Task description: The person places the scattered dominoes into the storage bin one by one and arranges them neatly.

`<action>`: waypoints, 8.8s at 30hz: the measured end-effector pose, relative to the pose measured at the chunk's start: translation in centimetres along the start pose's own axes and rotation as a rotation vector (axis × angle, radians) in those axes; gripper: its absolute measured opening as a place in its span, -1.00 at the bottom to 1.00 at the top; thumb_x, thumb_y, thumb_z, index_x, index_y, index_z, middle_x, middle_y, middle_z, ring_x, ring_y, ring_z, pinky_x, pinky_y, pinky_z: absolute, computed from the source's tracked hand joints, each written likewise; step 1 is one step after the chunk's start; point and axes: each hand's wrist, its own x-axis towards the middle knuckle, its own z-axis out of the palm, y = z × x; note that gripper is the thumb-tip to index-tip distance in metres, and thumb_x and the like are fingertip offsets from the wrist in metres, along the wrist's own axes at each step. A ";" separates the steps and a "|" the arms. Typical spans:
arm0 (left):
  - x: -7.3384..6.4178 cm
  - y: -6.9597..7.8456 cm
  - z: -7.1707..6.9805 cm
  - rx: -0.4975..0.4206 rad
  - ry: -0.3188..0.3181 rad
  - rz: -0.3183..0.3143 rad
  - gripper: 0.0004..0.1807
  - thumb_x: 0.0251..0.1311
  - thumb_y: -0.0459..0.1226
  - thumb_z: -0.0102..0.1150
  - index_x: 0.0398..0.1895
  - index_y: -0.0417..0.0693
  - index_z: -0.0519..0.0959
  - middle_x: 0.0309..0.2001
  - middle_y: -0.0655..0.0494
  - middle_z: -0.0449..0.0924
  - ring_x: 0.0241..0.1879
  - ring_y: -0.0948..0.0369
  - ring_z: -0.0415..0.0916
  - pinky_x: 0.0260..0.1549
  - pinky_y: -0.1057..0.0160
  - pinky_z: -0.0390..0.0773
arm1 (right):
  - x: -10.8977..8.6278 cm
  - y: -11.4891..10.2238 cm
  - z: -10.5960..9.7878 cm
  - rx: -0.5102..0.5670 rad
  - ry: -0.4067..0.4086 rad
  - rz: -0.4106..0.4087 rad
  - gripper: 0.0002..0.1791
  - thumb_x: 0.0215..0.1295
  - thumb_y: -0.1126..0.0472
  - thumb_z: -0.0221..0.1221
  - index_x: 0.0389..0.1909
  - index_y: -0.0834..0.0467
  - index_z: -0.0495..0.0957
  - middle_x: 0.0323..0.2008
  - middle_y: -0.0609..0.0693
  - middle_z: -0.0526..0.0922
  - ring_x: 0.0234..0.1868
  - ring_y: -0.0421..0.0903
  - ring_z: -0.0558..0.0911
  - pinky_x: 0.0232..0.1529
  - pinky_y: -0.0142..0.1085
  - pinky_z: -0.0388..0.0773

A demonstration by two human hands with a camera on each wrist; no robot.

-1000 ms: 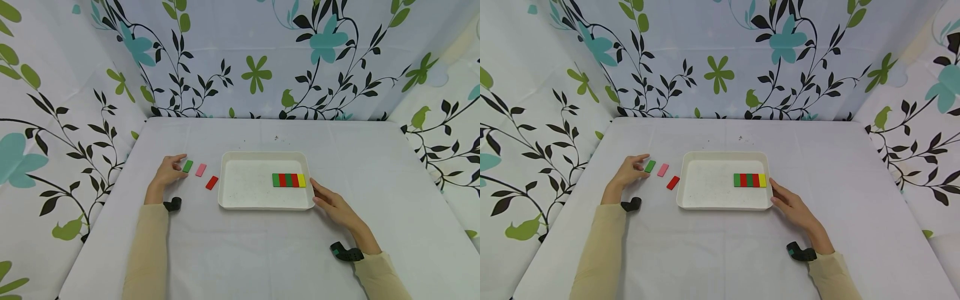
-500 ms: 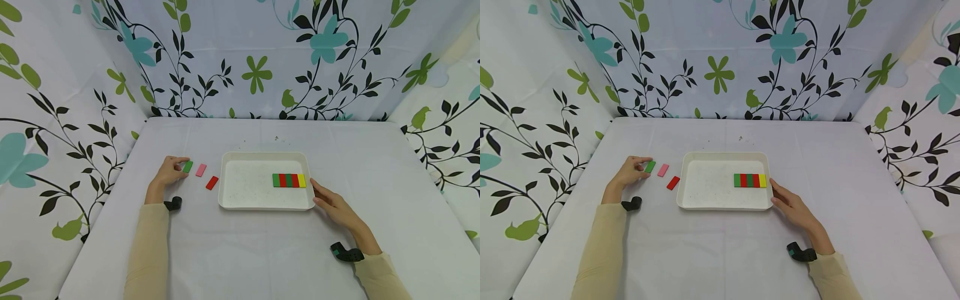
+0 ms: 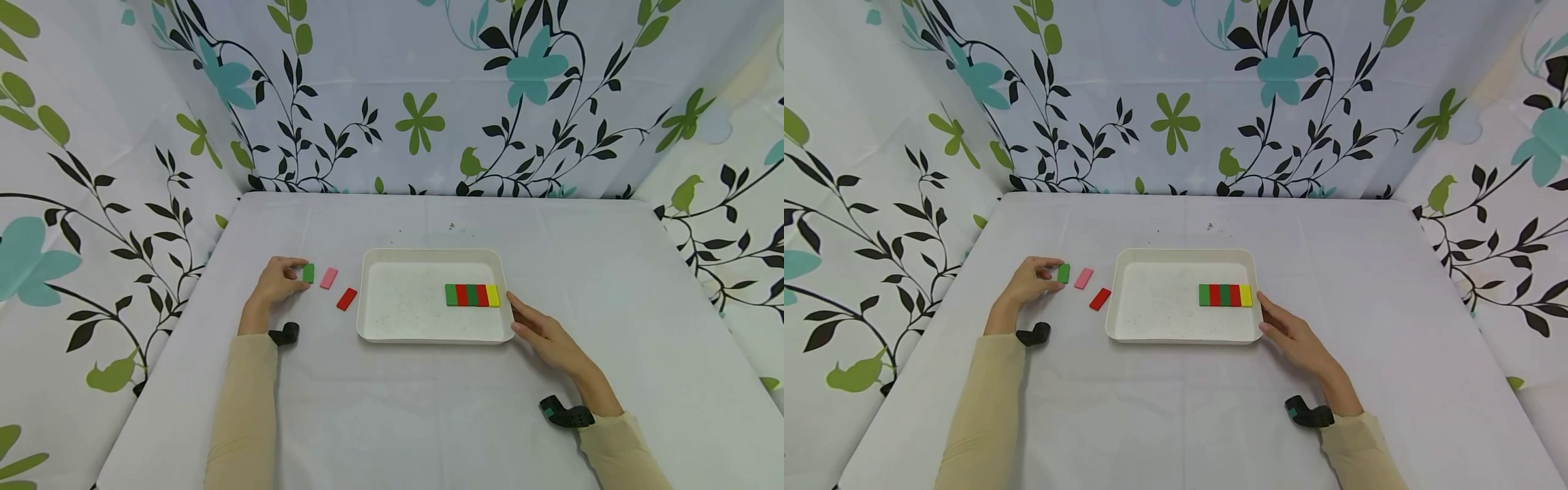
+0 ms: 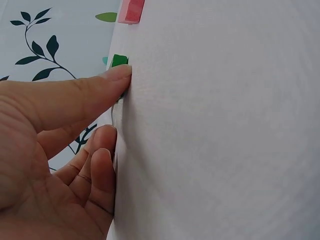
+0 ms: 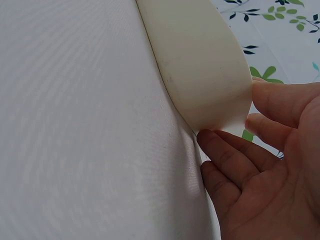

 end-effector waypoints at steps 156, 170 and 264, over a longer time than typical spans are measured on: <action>-4.1 18.6 13.5 -0.226 -0.069 0.216 -0.35 -0.02 -0.35 0.45 0.24 -0.13 0.52 -0.20 -0.12 0.60 -0.29 0.14 0.54 -0.41 0.35 0.48 | 0.1 -0.2 -0.1 0.013 0.006 -0.027 -0.35 0.49 0.25 0.01 0.50 0.28 0.03 0.49 0.30 0.06 0.40 0.35 0.21 0.12 -0.73 0.23; -3.2 11.0 2.5 -0.309 0.233 0.251 -0.49 0.13 -0.41 0.31 0.21 -0.10 0.54 0.05 -0.18 0.49 -0.05 -0.02 0.51 -0.03 0.12 0.54 | 0.1 -0.2 -0.2 -0.008 0.001 -0.006 -0.34 0.49 0.24 0.01 0.51 0.23 0.02 0.49 0.28 0.07 0.40 0.33 0.25 0.11 -0.74 0.23; -2.1 3.3 1.8 -0.313 0.126 0.033 -0.38 0.11 -0.36 0.37 0.30 -0.07 0.48 0.09 -0.08 0.51 -0.31 0.39 0.46 -0.40 0.43 0.44 | 0.0 0.0 -0.1 -0.003 0.006 -0.026 -0.35 0.49 0.27 0.00 0.51 0.26 0.02 0.48 0.31 0.08 0.39 0.35 0.23 0.13 -0.74 0.20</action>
